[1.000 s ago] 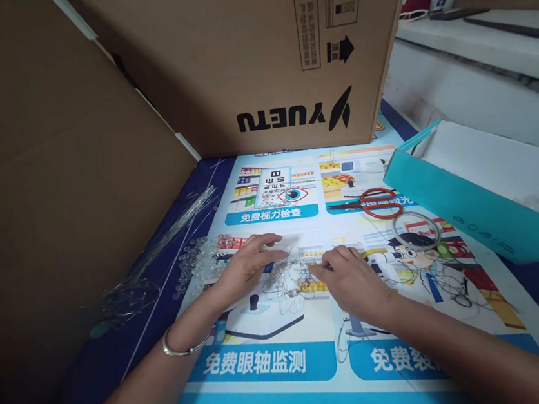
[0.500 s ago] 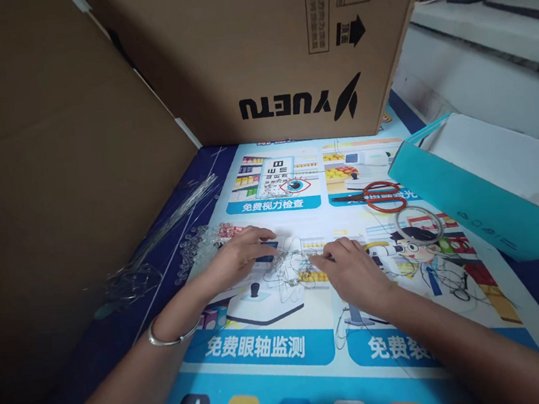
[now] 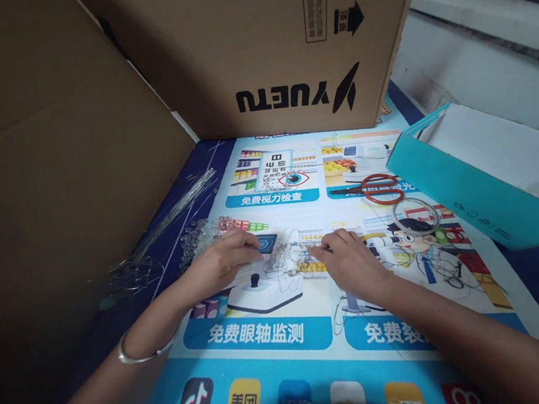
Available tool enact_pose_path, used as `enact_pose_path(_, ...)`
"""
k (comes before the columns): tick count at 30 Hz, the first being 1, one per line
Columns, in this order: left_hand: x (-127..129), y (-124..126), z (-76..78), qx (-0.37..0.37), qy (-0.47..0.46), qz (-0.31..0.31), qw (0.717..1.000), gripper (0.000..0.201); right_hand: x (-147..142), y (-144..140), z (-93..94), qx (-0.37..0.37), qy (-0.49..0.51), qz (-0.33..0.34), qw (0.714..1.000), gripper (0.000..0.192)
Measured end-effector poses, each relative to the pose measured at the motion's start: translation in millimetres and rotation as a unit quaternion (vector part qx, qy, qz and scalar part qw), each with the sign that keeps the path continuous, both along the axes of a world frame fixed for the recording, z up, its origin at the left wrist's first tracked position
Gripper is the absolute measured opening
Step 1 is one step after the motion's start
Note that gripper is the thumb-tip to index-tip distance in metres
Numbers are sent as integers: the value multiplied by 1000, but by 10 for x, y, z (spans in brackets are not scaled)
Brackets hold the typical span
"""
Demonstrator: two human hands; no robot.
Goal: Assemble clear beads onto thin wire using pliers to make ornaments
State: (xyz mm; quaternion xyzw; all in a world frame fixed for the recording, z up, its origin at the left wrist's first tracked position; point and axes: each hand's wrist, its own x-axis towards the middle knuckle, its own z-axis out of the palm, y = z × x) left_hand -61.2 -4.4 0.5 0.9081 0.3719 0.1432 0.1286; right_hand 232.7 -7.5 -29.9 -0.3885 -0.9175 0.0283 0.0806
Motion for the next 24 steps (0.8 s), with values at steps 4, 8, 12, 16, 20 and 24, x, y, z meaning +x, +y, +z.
enact_pose_path(4,-8,-170,-70,-15,8,3,1000,38,-1,1,1,-3,-1,0,1000,41)
enact_pose_path(8,5,-226,-161,-35,15,11,999,40,0,2,2,-2,-1,-2,1000,41)
enact_pose_path(12,-5,-237,-161,-40,-1,5,999,38,-2,-6,-1,-2,0,-4,1000,40)
enact_pose_path(16,60,-305,-85,-40,-19,4,999,40,-7,-9,1,0,0,-6,1000,40)
enact_pose_path(20,182,-381,-60,-42,-16,-20,999,40,-6,-8,13,4,4,-5,1000,40)
enact_pose_path(24,223,-390,-88,-24,-54,-2,998,34,-3,-14,13,6,10,-3,1000,41)
